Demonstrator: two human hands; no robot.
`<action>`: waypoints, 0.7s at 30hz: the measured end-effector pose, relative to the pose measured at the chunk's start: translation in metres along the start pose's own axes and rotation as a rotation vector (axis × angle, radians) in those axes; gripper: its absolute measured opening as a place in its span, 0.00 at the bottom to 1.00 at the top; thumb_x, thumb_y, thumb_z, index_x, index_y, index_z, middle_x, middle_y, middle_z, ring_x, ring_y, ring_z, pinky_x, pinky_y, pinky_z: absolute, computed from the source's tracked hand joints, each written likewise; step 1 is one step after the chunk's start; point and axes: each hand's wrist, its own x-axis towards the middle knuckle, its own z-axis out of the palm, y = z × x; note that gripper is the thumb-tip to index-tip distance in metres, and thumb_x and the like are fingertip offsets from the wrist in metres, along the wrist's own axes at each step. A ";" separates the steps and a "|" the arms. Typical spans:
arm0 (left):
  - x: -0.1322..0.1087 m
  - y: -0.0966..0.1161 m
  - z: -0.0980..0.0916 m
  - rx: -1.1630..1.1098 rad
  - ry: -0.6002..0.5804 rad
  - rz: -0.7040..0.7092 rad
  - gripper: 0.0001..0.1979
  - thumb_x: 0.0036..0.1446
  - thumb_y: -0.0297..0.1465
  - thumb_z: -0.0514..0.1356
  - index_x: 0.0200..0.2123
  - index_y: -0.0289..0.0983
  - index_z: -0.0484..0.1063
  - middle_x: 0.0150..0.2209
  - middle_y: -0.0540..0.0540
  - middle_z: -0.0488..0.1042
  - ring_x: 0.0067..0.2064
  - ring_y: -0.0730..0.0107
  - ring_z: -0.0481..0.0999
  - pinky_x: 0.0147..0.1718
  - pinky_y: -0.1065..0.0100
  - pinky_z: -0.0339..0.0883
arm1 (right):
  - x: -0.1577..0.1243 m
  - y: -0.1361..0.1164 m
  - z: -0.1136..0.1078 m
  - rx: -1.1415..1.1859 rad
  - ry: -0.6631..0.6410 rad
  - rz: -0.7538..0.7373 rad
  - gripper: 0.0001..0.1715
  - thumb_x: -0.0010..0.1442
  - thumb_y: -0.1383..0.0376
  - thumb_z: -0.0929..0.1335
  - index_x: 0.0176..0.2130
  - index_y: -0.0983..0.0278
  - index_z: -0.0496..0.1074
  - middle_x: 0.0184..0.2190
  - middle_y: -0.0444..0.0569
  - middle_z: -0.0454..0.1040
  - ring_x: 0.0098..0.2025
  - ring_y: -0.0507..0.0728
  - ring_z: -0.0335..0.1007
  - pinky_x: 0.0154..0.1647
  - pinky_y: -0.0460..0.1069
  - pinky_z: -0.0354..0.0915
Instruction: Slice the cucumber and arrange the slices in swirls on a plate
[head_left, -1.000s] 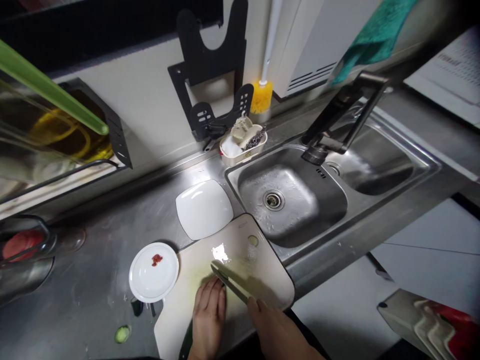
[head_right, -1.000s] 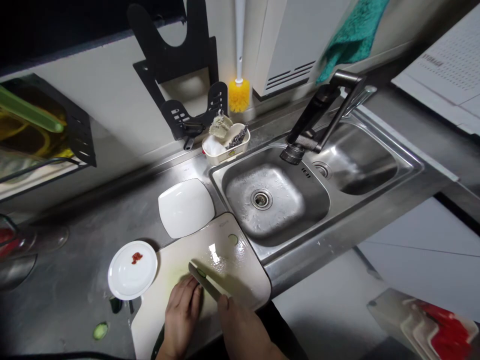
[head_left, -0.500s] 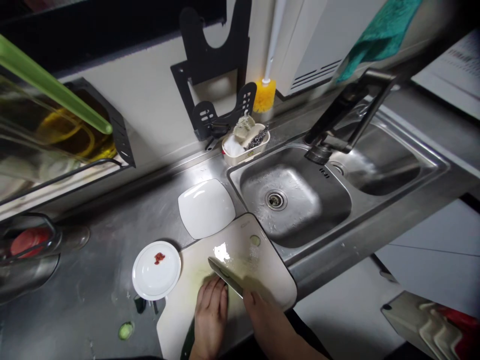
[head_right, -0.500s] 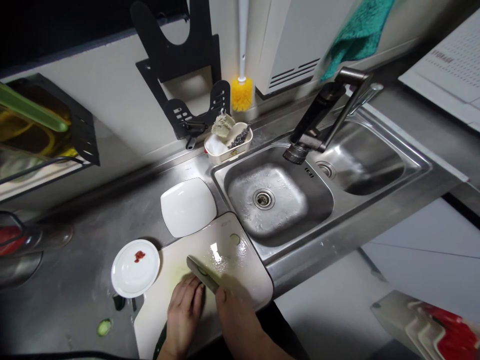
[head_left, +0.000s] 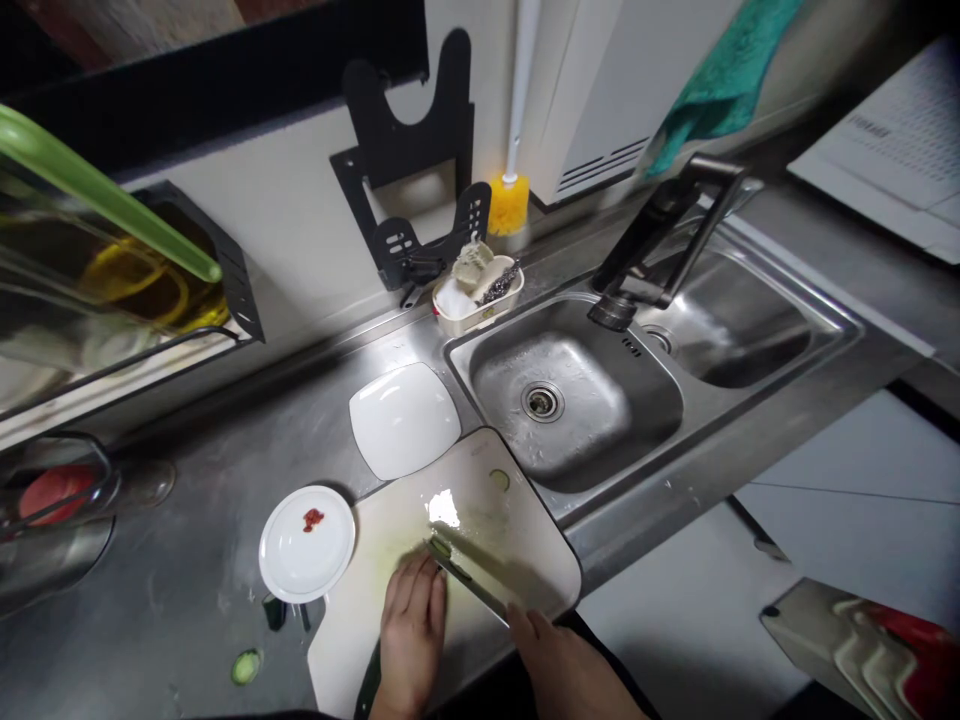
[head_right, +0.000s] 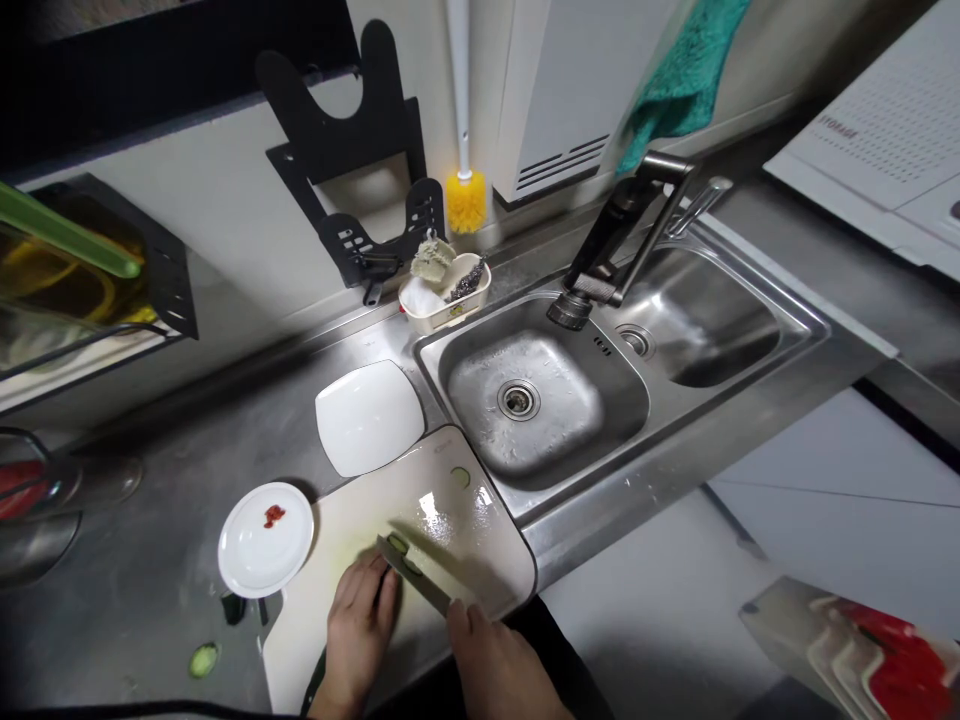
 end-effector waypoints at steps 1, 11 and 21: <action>0.000 0.000 0.000 -0.003 0.000 -0.003 0.13 0.61 0.28 0.53 0.47 0.36 0.70 0.46 0.42 0.76 0.50 0.62 0.73 0.53 0.56 0.66 | -0.001 0.001 0.000 -0.010 -0.020 0.001 0.36 0.49 0.83 0.56 0.55 0.67 0.65 0.45 0.57 0.75 0.39 0.61 0.75 0.36 0.49 0.67; 0.004 0.003 -0.002 -0.015 0.031 0.011 0.12 0.61 0.28 0.53 0.46 0.37 0.71 0.45 0.43 0.76 0.49 0.63 0.74 0.51 0.57 0.68 | -0.006 0.004 0.008 -0.032 -0.002 0.015 0.36 0.49 0.84 0.57 0.55 0.67 0.65 0.44 0.56 0.75 0.37 0.59 0.76 0.32 0.47 0.64; 0.003 0.001 0.000 0.012 0.031 0.044 0.12 0.61 0.27 0.53 0.46 0.37 0.71 0.45 0.43 0.76 0.49 0.63 0.74 0.52 0.57 0.67 | -0.003 -0.005 -0.010 -0.057 -0.088 0.013 0.32 0.50 0.84 0.56 0.51 0.68 0.67 0.43 0.56 0.75 0.39 0.62 0.76 0.32 0.49 0.66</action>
